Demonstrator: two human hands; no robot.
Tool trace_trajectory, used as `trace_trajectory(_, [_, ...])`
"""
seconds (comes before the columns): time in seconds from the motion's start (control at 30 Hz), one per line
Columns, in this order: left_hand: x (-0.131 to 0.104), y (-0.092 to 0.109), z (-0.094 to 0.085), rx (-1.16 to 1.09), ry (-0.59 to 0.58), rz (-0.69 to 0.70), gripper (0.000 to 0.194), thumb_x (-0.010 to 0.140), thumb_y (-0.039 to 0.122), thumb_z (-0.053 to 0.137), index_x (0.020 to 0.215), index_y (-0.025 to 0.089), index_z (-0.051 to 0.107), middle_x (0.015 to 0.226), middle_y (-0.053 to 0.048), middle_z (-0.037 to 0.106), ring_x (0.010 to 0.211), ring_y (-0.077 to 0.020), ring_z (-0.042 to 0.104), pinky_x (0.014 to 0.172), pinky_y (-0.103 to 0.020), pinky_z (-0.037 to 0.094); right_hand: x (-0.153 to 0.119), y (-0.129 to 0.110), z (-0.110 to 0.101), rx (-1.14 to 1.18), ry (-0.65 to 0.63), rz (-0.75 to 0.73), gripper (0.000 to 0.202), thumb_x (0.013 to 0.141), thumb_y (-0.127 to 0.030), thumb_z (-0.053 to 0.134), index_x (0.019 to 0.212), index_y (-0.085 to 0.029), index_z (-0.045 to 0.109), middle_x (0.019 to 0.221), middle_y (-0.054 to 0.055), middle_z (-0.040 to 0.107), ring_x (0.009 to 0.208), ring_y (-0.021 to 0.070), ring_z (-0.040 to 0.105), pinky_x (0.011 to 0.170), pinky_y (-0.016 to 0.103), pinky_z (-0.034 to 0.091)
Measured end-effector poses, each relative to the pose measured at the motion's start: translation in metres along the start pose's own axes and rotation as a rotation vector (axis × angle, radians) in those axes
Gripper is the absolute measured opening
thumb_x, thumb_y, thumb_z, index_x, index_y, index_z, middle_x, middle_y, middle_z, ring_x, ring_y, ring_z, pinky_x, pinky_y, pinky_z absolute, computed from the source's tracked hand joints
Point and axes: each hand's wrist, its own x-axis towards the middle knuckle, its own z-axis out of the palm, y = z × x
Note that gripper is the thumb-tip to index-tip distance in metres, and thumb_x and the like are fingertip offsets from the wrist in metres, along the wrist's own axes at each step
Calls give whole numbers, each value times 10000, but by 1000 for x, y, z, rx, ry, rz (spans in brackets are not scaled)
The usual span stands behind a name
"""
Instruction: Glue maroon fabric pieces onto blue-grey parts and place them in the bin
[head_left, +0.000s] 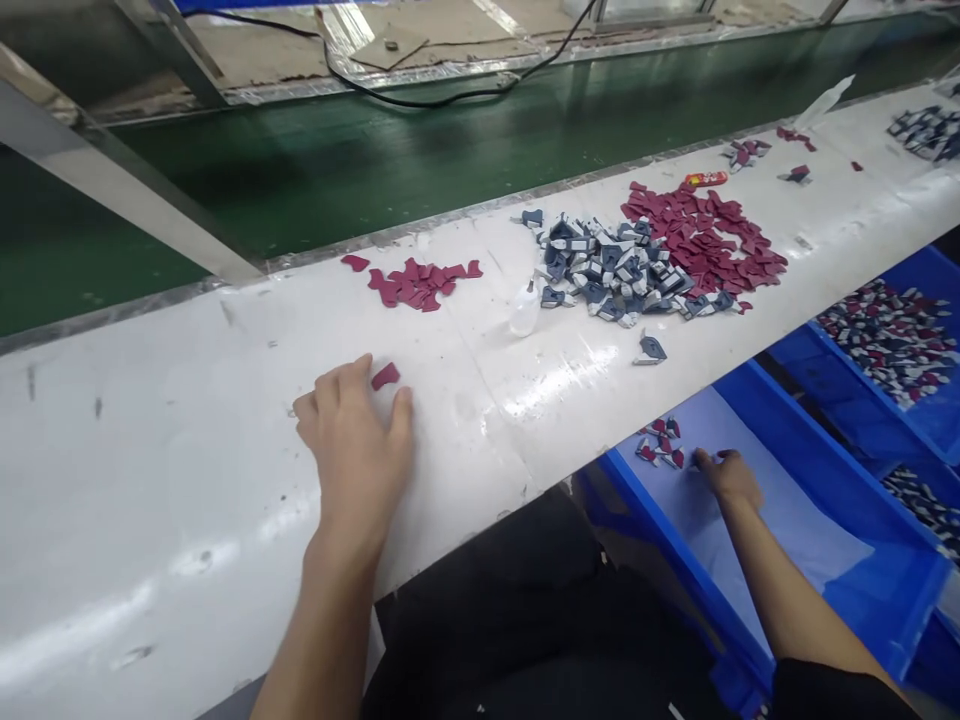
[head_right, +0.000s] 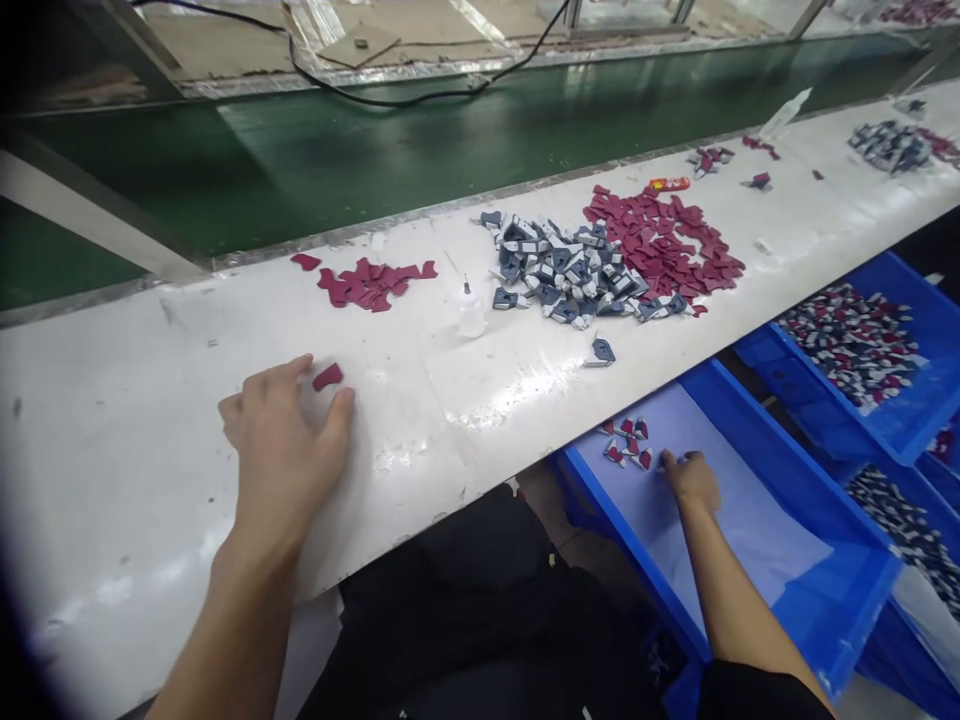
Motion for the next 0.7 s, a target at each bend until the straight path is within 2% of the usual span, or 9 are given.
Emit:
trace_trajectory(0.07, [1,1,0,-20,-2,8,359,1021,427,612,1298,226,718,1342,-204,657,1354,-491,532,1225,-746,392,-5,-16,-5,25,100,-84,301,1060,-351,765,1287,-158,725,1309,132,743,1200,303,729,1071,529,607])
trace_trajectory(0.17, [-2,5,1,-35,-4,21,253,1037,406,581,1133,230,734,1194,-189,677,1260,-457,584,1145,-709,461,-22,-50,-16,122,233,-308,189,1023,-245,664,1172,-135,700,1122,157,745,1105,324,713,1057,504,559])
trace_trajectory(0.27, [-8,10,5,-32,-21,59,222,1035,380,567,1071,237,734,1083,-141,700,1145,-397,645,1049,-629,529,-49,-88,-27,220,288,-599,205,1004,-326,625,1142,-189,688,1121,115,741,1004,275,690,977,422,557])
trace_trajectory(0.3, [-11,12,7,-31,-22,80,214,1030,366,573,1060,236,740,1052,-126,706,1108,-377,660,1017,-597,546,-60,-100,-29,239,270,-724,224,988,-384,653,1120,-209,700,1130,99,746,956,259,677,931,407,557])
trace_trajectory(0.37, [-18,16,9,-36,-16,126,204,1031,344,591,1060,232,759,1027,-102,718,1061,-338,684,958,-533,568,-82,-121,-30,206,134,-1048,298,956,-460,705,1132,-221,738,1137,99,753,884,252,641,865,419,540])
trace_trajectory(0.4, [-23,18,9,-42,-14,149,206,1044,340,594,1076,232,766,1034,-92,727,1047,-319,693,931,-503,575,-92,-128,-28,169,72,-1119,289,947,-458,716,1116,-225,748,1099,92,749,859,250,630,854,425,533])
trace_trajectory(0.47, [-35,22,7,-67,-13,176,195,1072,329,602,1102,235,770,1026,-66,744,988,-272,702,875,-443,582,-111,-136,-22,111,-21,-1180,238,948,-417,724,1081,-222,755,1055,89,730,839,249,626,845,432,532])
trace_trajectory(0.57, [-52,30,0,-146,-18,186,128,1084,299,650,1125,256,763,995,-16,757,880,-203,687,781,-360,571,-143,-134,-8,81,-117,-1258,157,982,-359,736,1046,-215,740,1049,96,718,924,279,661,875,440,551])
trace_trajectory(0.7, [-67,43,-5,-214,-38,186,102,1092,235,662,1126,281,746,962,18,736,841,-165,667,732,-310,555,-199,-124,11,75,-370,-1422,143,1069,-330,724,1130,-201,736,1114,110,741,1029,296,690,915,448,573])
